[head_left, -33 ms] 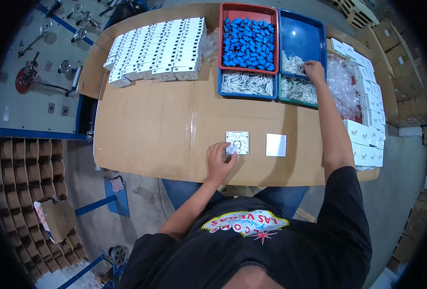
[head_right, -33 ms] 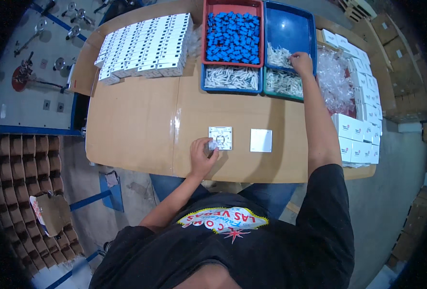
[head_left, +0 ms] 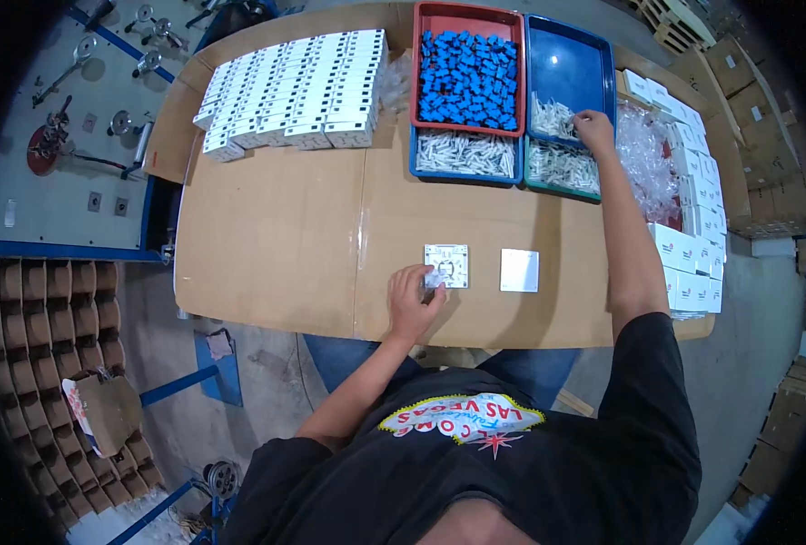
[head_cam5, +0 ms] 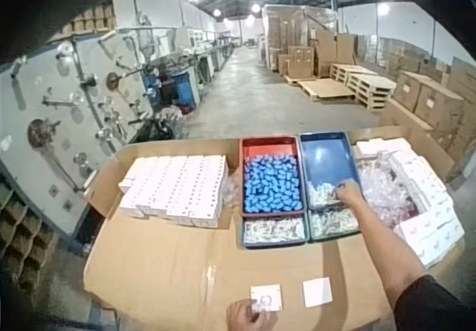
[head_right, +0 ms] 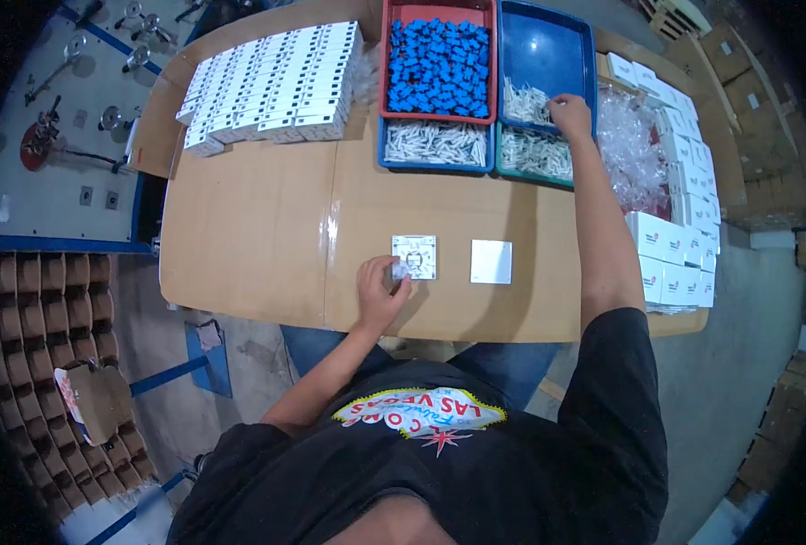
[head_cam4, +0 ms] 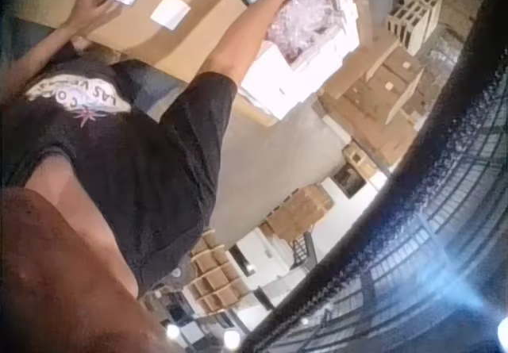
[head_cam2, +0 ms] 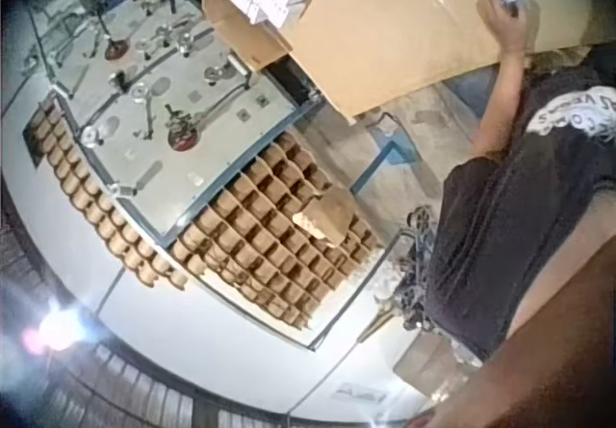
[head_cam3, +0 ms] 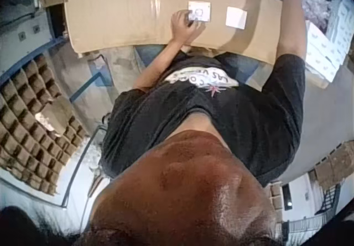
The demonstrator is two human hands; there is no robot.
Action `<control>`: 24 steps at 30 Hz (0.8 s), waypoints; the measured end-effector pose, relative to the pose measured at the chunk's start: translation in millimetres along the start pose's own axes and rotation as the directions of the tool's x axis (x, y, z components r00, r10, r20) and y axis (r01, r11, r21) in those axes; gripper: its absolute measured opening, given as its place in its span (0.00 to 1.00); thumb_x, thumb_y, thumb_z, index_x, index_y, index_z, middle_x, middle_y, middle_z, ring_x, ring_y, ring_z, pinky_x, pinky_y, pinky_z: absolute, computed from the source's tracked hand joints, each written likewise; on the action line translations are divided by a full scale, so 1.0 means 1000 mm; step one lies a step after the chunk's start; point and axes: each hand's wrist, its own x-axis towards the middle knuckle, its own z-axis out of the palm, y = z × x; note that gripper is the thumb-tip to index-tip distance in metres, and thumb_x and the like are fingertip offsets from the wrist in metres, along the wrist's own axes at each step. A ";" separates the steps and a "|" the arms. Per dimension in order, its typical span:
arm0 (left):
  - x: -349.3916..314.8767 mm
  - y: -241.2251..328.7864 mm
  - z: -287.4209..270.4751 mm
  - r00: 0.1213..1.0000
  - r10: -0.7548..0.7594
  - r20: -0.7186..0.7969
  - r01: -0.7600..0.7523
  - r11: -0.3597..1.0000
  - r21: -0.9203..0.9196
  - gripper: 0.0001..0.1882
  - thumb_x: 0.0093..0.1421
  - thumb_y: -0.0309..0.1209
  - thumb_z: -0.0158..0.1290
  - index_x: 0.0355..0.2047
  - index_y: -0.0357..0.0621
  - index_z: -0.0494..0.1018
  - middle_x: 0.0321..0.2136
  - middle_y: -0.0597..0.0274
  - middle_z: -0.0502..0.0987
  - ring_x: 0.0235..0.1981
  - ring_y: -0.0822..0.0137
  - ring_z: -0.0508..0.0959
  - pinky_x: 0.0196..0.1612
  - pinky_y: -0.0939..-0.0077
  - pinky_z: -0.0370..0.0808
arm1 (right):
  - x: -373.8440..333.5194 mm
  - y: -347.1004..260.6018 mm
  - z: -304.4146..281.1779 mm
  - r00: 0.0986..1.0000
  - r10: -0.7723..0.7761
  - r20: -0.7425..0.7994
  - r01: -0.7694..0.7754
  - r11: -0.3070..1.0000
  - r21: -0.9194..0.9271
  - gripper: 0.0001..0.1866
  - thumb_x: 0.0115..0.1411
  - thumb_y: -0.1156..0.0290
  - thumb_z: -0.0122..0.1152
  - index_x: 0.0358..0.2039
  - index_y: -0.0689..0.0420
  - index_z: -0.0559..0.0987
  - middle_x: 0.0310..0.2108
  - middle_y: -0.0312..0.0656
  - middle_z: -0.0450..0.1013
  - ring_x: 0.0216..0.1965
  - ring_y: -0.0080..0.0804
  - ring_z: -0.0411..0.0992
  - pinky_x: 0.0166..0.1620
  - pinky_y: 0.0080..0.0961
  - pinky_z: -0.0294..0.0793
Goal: The person sits at a workbench and packs small white plastic components into clear plastic bags. They then place the filled bags into small white cardboard boxes. The person also handles a stack of white boxes, opening one to inspect its interior before continuing the packing process.
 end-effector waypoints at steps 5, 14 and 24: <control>0.001 -0.001 0.004 1.000 0.006 -0.005 -0.006 1.000 -0.011 0.20 0.53 0.32 0.66 0.46 0.42 0.76 0.43 0.53 0.78 0.47 0.52 0.76 0.53 0.58 0.70 | 0.008 0.013 -0.016 0.988 0.104 0.114 -0.134 0.942 0.308 0.14 0.59 0.57 0.66 0.36 0.54 0.88 0.31 0.42 0.84 0.33 0.33 0.81 0.39 0.30 0.80; 0.002 -0.001 0.004 0.999 0.034 -0.026 -0.034 0.999 -0.010 0.19 0.53 0.29 0.65 0.46 0.40 0.76 0.42 0.54 0.78 0.46 0.52 0.76 0.52 0.59 0.70 | -0.023 0.011 -0.034 0.992 0.107 0.060 -0.123 0.901 0.415 0.15 0.63 0.62 0.63 0.41 0.59 0.88 0.30 0.40 0.84 0.24 0.23 0.76 0.30 0.23 0.76; 0.001 0.001 -0.001 0.998 0.052 -0.031 -0.053 0.998 -0.015 0.21 0.52 0.31 0.67 0.46 0.42 0.76 0.43 0.55 0.78 0.47 0.54 0.77 0.52 0.60 0.69 | -0.246 -0.050 -0.001 0.920 -0.097 0.379 -0.156 0.797 0.583 0.11 0.65 0.70 0.65 0.44 0.60 0.86 0.34 0.36 0.83 0.30 0.19 0.75 0.33 0.19 0.75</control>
